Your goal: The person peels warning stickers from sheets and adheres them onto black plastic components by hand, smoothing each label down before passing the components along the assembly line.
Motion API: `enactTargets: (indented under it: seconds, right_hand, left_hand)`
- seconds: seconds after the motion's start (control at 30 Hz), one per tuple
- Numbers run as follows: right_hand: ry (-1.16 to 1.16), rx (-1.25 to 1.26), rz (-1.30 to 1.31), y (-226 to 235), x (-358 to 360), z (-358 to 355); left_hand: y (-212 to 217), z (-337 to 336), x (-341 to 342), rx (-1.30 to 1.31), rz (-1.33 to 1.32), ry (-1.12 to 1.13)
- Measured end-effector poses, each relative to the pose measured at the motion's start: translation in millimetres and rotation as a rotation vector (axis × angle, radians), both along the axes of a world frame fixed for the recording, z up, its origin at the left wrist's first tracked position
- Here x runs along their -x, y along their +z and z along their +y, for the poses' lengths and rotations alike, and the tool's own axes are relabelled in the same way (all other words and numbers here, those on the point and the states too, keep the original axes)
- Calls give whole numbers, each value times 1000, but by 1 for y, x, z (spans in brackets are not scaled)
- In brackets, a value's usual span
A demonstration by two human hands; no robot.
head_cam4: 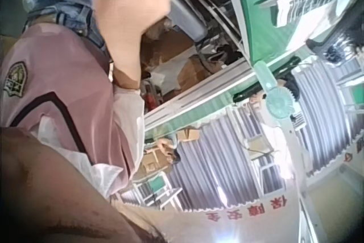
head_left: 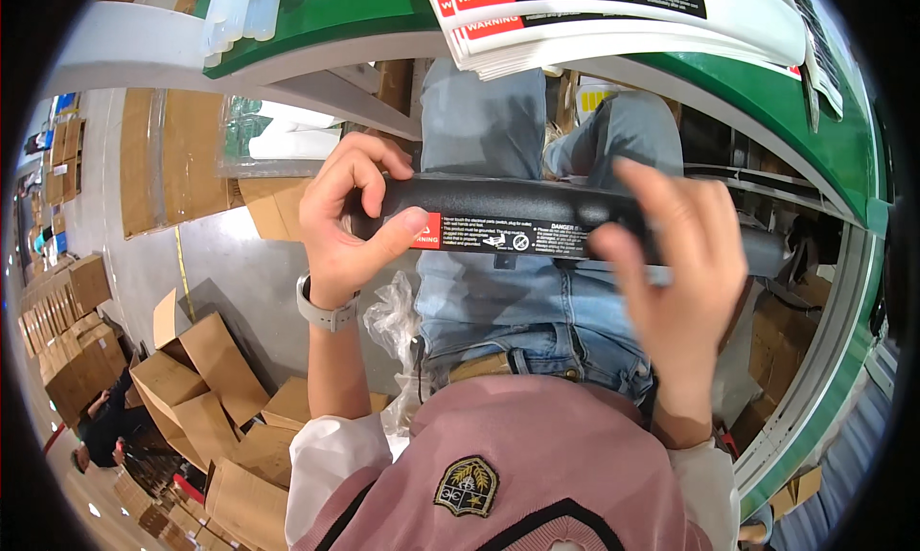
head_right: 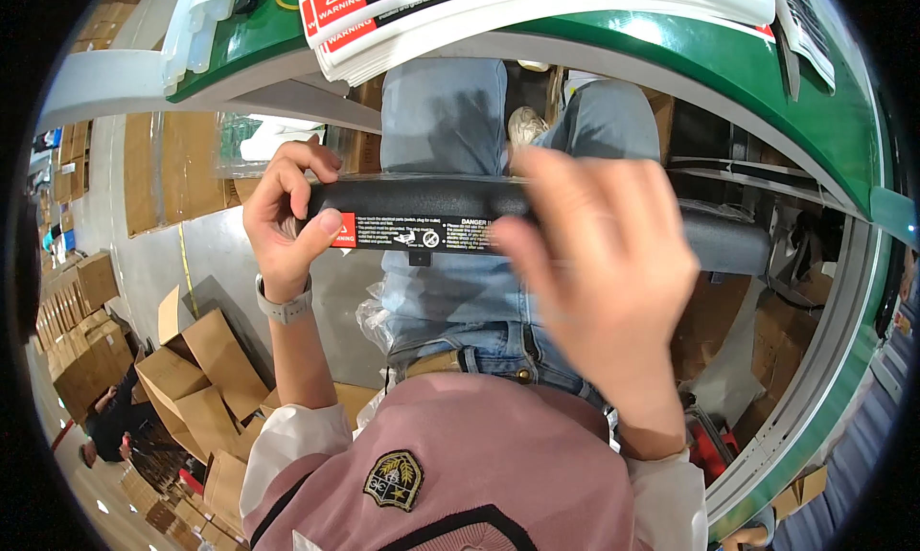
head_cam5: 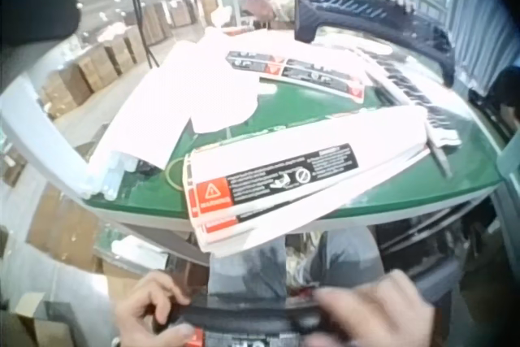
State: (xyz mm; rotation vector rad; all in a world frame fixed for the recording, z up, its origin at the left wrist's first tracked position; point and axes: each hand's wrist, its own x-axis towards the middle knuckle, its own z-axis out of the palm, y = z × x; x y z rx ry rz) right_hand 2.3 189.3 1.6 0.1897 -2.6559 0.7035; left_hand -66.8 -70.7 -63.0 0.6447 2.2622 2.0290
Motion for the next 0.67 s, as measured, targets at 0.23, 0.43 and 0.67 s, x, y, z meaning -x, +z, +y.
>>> enactTargets:
  seconds: [0.23,0.43,0.67]
  right_hand:
    - [352,-345,-136,-26,-11,-15]
    - [101,-606,-21,-29,-49,101]
    - [105,-436,-172,-58,-67,222]
  left_hand:
    - [-1,-4,-5,61,-7,36]
    - [1,6,-1,65,96,65]
    - [8,35,19,234,276,-108]
